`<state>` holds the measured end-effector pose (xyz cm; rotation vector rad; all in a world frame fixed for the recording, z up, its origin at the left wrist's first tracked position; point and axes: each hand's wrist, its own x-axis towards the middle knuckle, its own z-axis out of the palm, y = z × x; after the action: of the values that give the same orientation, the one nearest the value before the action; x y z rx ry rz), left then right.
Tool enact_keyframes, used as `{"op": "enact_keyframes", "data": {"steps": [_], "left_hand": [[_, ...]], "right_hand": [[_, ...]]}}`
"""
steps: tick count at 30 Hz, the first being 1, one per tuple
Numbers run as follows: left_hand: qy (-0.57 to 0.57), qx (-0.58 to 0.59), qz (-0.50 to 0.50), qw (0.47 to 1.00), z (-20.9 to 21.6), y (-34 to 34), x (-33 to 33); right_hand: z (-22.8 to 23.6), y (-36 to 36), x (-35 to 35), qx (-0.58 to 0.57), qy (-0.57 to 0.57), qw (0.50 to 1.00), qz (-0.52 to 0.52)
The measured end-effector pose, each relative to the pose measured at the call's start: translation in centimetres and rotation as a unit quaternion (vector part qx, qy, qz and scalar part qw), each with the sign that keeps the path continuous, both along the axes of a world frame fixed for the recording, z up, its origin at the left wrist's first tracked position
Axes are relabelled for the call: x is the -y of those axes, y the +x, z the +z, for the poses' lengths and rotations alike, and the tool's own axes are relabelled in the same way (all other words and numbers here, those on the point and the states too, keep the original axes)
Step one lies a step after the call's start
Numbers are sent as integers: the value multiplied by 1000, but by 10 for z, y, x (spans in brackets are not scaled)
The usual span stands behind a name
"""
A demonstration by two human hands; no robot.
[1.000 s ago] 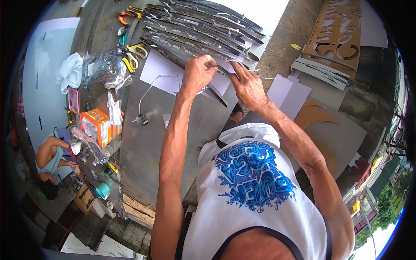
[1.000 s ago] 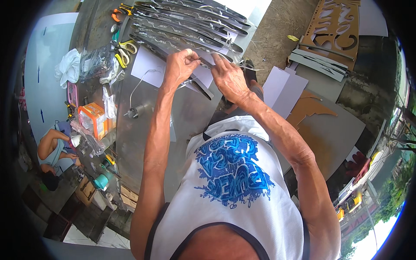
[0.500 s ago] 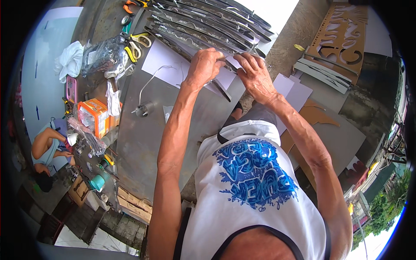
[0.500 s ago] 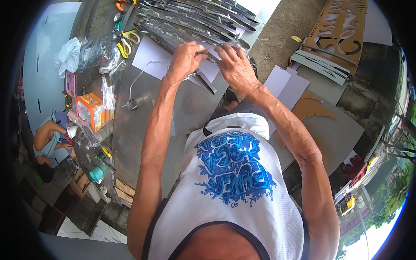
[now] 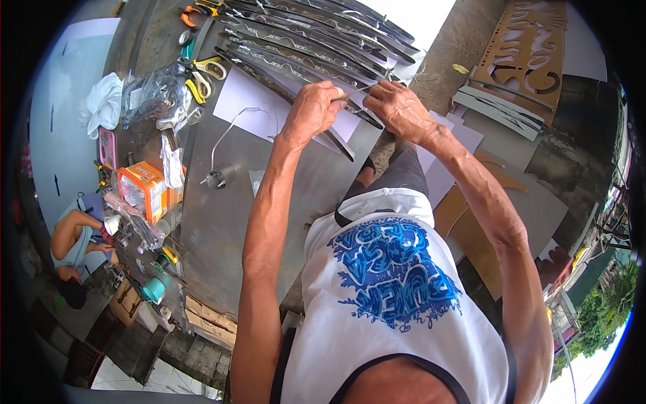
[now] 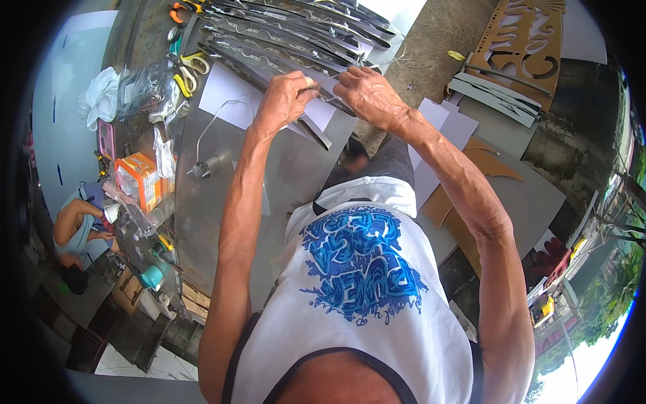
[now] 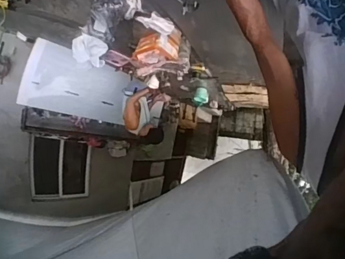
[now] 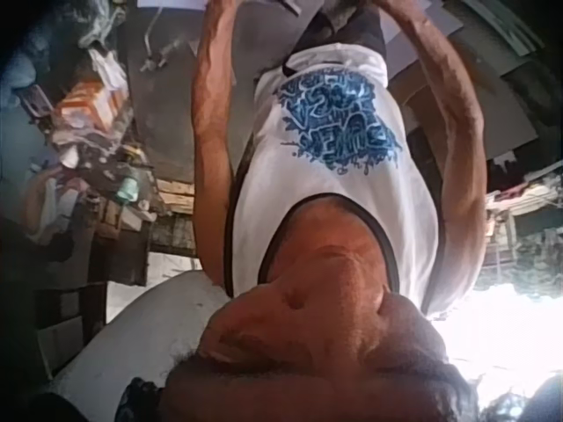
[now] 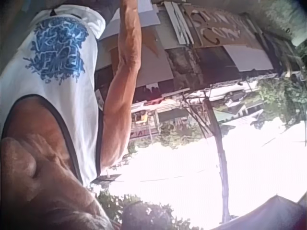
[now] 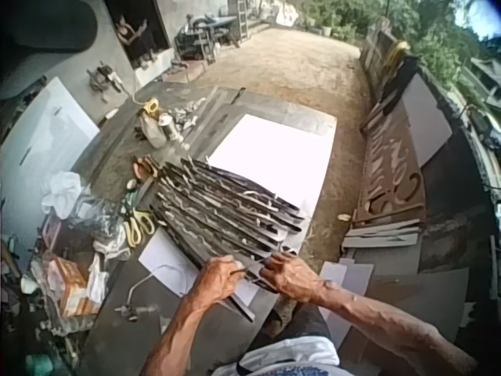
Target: The person assembles a lighting fixture by inserting a small bulb into a socket and securing it with a plastic nut. They then attach a zip tie to the fixture's wire and tighten it by hand. The person repeats this process for multiple fixtures lined up on the workbench.
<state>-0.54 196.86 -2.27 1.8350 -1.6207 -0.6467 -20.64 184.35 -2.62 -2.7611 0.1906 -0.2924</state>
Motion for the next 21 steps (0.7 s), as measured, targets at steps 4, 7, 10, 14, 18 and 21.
{"op": "enact_keyframes", "data": {"steps": [4, 7, 10, 14, 18, 21], "left_hand": [[8, -7, -3, 1000, 4, 0, -2], [2, -10, -6, 1000, 2, 0, -3], [5, 0, 2, 1000, 3, -1, -5], [-17, 63, -5, 998, 5, -4, -5], [-3, 64, -1, 998, 3, -6, -6], [1, 60, -3, 998, 1, -3, -6]], "right_hand": [[-4, -1, -2, 0, 26, 1000, -6], [-4, -2, -4, 1, 51, 999, -10], [-2, -1, -6, 9, 76, 997, -15], [0, 0, -6, -13, 94, 995, -27], [6, 1, -8, -33, 135, 990, -30], [12, 0, -10, -49, 170, 984, -20]]}}
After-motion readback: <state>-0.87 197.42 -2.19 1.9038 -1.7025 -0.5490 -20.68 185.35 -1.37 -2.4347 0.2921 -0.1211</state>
